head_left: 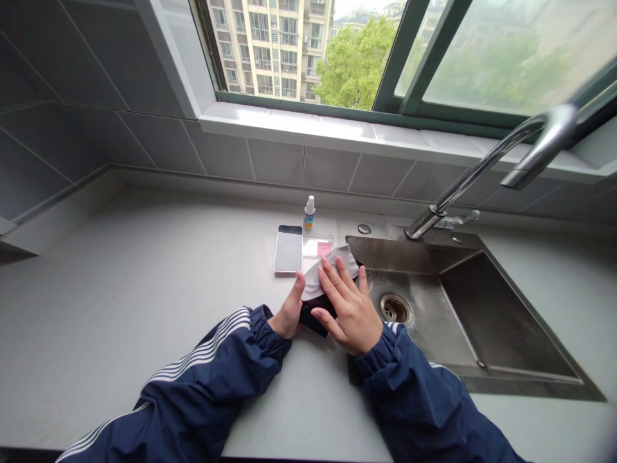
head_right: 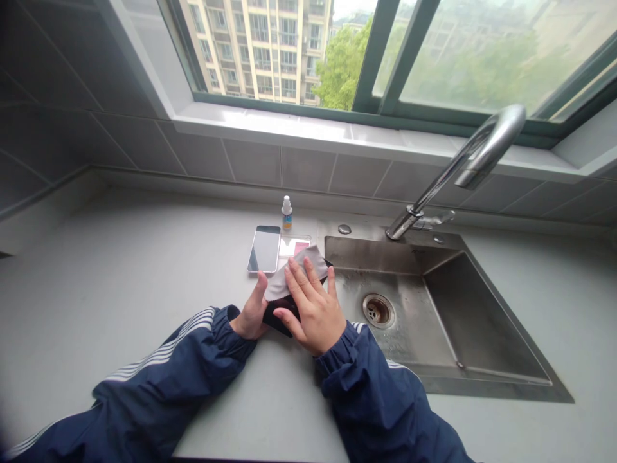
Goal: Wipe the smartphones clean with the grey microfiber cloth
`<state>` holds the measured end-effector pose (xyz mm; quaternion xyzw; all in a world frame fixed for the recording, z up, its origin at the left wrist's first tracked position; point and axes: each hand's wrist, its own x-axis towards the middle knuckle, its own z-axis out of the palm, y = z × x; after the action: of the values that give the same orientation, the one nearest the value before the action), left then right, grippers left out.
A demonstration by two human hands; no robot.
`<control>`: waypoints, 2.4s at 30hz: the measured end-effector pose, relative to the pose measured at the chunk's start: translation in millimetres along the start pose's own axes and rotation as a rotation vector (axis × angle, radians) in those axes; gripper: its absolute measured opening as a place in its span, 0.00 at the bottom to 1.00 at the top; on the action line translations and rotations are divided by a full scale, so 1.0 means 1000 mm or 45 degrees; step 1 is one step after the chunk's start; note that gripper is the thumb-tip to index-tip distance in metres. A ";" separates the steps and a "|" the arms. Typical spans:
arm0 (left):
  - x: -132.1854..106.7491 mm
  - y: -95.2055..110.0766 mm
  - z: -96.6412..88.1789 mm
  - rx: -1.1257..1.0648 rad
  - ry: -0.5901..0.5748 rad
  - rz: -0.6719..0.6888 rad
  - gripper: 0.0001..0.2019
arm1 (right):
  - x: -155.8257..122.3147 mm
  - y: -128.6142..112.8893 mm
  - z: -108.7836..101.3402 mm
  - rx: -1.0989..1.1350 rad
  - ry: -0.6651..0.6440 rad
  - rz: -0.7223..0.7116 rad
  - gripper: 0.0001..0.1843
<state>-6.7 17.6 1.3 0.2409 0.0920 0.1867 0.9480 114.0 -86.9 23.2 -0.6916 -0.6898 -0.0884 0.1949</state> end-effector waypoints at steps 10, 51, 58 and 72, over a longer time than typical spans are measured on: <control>-0.001 0.009 0.017 -0.077 0.318 0.045 0.38 | -0.002 -0.011 -0.002 0.075 -0.099 -0.131 0.36; -0.004 0.012 0.017 -0.101 0.153 -0.209 0.41 | 0.001 0.014 0.000 0.056 -0.068 -0.051 0.38; -0.005 0.006 0.013 0.117 -0.036 -0.281 0.43 | 0.002 0.030 0.000 0.032 0.067 0.069 0.40; -0.005 0.028 0.019 -0.341 0.148 -0.219 0.51 | -0.005 -0.012 0.002 0.225 -0.182 -0.382 0.42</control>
<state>-15.4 30.6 31.9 0.0926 0.1413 0.1293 0.9771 101.3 -90.8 21.0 -0.5657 -0.8025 -0.0063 0.1898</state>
